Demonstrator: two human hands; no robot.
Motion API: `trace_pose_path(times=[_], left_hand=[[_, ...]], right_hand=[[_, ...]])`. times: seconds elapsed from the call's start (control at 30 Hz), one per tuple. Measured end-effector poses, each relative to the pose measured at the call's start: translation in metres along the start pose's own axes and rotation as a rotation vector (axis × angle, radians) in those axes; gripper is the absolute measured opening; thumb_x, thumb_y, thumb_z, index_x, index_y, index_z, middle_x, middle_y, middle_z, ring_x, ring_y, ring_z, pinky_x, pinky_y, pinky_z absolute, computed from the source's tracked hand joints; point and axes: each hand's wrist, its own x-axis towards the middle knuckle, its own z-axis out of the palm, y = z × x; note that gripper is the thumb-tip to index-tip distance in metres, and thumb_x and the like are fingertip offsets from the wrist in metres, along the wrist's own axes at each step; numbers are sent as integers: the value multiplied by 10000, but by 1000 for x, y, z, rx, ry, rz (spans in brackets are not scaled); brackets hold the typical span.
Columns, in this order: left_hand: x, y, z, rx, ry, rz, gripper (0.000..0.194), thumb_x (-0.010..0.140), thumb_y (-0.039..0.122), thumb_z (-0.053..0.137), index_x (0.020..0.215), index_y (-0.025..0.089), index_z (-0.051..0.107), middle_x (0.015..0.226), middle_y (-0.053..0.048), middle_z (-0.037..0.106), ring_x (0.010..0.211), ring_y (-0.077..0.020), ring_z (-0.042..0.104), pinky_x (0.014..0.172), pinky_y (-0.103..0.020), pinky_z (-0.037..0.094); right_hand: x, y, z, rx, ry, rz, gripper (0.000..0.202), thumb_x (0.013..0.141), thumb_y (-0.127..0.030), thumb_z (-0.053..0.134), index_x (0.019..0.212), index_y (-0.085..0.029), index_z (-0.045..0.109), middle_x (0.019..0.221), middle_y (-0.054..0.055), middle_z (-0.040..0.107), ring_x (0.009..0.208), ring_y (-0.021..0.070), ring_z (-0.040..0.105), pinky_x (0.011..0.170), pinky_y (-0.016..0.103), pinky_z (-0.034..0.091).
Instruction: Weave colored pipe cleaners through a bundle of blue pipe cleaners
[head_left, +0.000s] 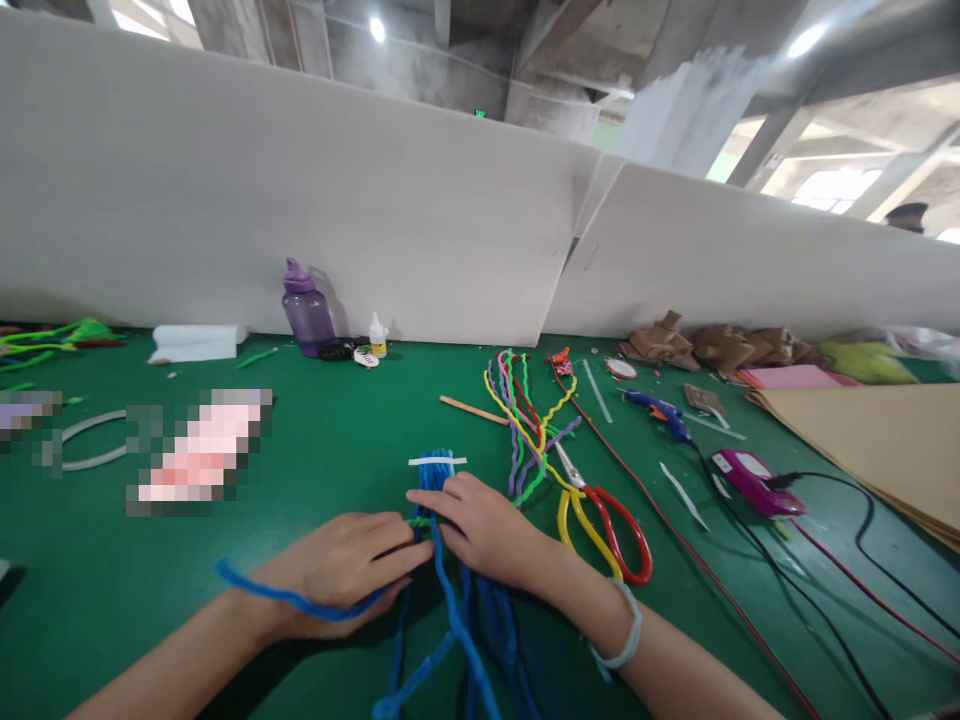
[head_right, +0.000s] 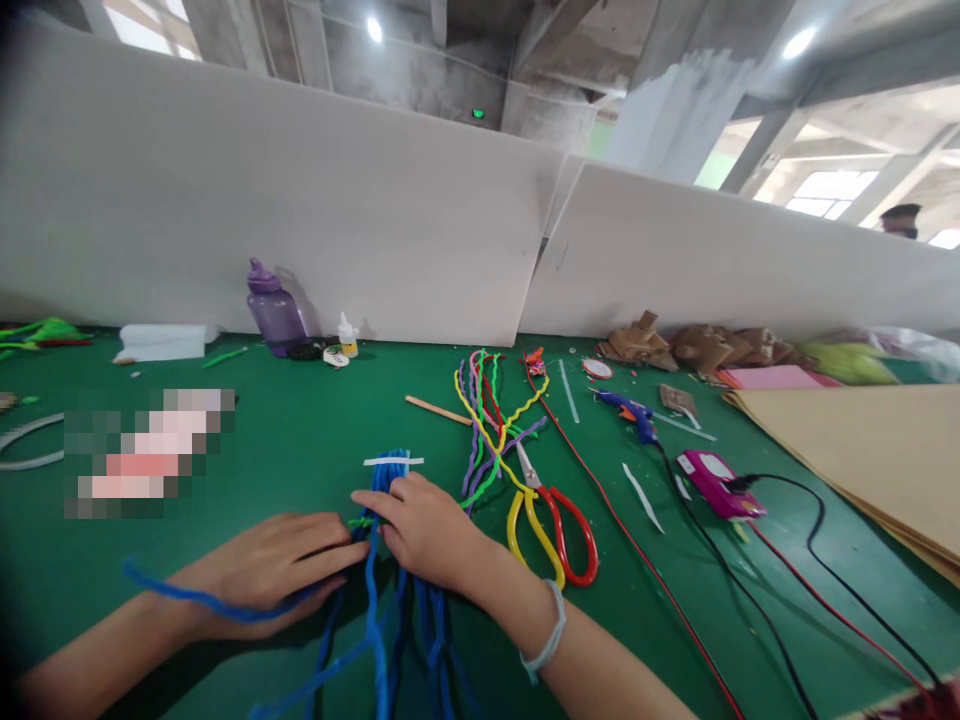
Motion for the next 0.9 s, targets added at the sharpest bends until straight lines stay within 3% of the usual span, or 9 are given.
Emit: trace_pose_path(times=[0.1, 0.2, 0.3, 0.4, 0.6, 0.9], left_hand=[[0, -2, -3, 31, -31, 86, 409, 847, 71, 371, 1229, 150, 492, 971, -93, 630, 922, -208, 576, 749, -306, 503], [1, -4, 0, 78, 85, 118, 325, 879, 80, 370, 1132, 175, 549, 908, -71, 637, 880, -186, 585, 722, -280, 503], [3, -7, 7, 145, 209, -14, 216, 923, 135, 395, 1031, 159, 580, 843, -58, 623, 810, -178, 584, 677, -282, 493], [3, -11, 15, 145, 151, -185, 168, 943, 206, 430, 944, 159, 591, 823, -45, 602, 771, -172, 570, 644, -284, 478], [0, -14, 24, 74, 125, -234, 212, 949, 182, 401, 829, 172, 576, 784, -25, 568, 729, -149, 527, 626, -268, 425], [1, -13, 12, -270, 102, -436, 144, 828, 126, 443, 694, 177, 462, 709, 4, 478, 699, -143, 470, 614, -255, 366]], right_hand=[[0, 2, 3, -63, -7, -11, 330, 904, -151, 450, 1205, -196, 577, 918, 62, 547, 909, 190, 481, 832, 312, 432], [0, 2, 4, -87, -1, -7, 297, 901, -153, 464, 1166, -185, 594, 909, 59, 546, 925, 192, 478, 844, 312, 426], [1, 1, 3, -91, -12, 3, 289, 891, -140, 469, 1155, -177, 580, 926, 61, 550, 939, 193, 477, 862, 314, 421], [1, 0, 0, -82, -19, 10, 254, 883, -136, 476, 1118, -164, 569, 958, 67, 558, 962, 195, 474, 890, 315, 411], [2, -1, 0, -95, -22, 8, 170, 890, -148, 478, 1031, -175, 567, 929, 59, 550, 931, 194, 470, 848, 308, 409], [1, -1, 1, -138, -31, -10, 133, 897, -172, 491, 991, -171, 584, 885, 46, 524, 888, 184, 466, 788, 283, 391]])
